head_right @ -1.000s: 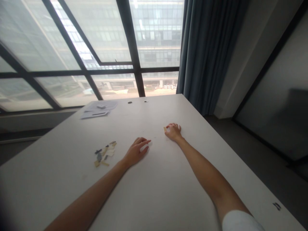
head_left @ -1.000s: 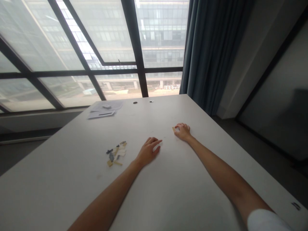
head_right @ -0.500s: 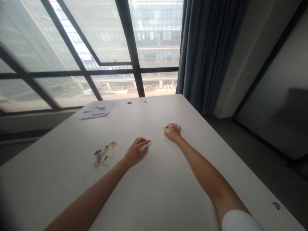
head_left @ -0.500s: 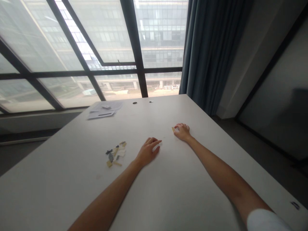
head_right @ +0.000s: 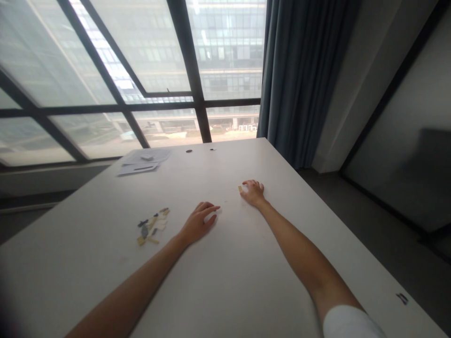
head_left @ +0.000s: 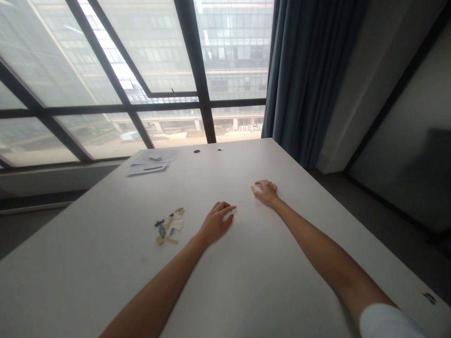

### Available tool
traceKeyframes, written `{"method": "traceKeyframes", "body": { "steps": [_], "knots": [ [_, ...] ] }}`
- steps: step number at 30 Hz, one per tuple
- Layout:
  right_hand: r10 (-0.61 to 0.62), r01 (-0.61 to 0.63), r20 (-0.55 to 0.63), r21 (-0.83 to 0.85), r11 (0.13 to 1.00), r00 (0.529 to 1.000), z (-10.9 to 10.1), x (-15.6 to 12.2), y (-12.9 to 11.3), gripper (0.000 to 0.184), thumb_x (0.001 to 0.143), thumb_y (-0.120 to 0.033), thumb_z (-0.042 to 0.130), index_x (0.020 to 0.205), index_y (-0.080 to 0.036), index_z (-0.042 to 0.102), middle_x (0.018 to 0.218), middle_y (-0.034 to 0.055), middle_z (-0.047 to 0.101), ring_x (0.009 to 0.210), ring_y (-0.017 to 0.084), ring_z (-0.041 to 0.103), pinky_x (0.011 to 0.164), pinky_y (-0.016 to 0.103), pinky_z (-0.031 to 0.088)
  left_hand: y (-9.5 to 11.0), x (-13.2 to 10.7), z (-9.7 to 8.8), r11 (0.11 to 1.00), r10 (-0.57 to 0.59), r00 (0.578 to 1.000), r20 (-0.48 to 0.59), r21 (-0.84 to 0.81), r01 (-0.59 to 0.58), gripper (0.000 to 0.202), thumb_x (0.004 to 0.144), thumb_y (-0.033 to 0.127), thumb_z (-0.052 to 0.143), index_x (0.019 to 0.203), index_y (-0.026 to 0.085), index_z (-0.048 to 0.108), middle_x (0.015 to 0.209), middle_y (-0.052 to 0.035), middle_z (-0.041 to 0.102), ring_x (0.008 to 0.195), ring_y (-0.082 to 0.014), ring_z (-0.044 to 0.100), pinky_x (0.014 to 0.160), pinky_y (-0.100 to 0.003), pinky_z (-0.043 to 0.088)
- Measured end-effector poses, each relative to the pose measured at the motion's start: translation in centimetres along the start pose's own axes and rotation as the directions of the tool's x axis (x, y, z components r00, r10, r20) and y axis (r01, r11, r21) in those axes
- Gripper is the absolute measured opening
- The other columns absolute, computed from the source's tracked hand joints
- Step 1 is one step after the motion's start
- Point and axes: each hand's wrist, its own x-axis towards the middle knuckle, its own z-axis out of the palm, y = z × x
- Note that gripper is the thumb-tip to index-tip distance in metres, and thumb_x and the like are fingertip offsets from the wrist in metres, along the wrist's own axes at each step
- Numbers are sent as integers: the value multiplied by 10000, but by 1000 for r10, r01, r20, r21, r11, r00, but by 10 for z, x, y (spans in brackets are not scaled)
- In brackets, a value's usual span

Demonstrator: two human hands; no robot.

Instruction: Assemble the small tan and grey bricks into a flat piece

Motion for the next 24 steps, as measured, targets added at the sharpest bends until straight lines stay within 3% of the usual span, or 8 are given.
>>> {"method": "traceKeyframes", "body": {
  "steps": [5,10,13,15,19,24],
  "knots": [
    [28,34,-203,298,954,979,-11,8,7,376,757,-225,575,1125,-182,639,1173,102,668,1102,228,591,1015,390,427,-1,0,1,1000,3,1000,-11,3,-3,301,944,227,536,1206,245,681,1077,-76,649,1051,-205,578,973,-357,498],
    [68,103,-300,520,848,951,-45,19,-11,314,777,-248,516,1050,-158,644,1024,103,700,878,200,640,809,334,520,-2,0,3,999,-4,999,-38,43,6,276,939,211,536,1161,241,698,1048,-68,661,1014,-196,587,955,-352,501],
    [-16,145,-233,546,825,972,-59,11,-40,251,816,-269,516,993,-164,660,926,70,708,750,169,626,701,287,508,-4,0,4,996,-35,996,-79,83,42,257,939,201,525,1109,239,715,1010,-61,668,981,-194,592,936,-348,503],
    [-92,171,-182,483,859,979,-59,-5,-61,227,838,-258,514,978,-174,672,874,46,705,713,155,612,675,269,483,-4,0,4,990,-72,992,-107,112,84,254,941,201,515,1081,241,723,993,-58,670,968,-195,596,927,-345,504],
    [-243,243,-34,261,934,969,-39,-48,-94,218,874,-191,494,975,-201,687,867,26,704,732,146,600,729,264,450,-4,0,2,967,-173,978,-116,170,191,275,941,212,500,1110,245,714,942,-49,677,960,-199,610,920,-331,502],
    [-287,283,201,53,958,937,-13,-82,-105,160,912,-217,525,956,-202,679,877,33,706,787,151,615,727,253,405,-2,-2,2,942,-284,958,-27,178,284,305,934,228,491,1156,245,701,924,-31,700,908,-180,639,892,-293,503]
  ]
}}
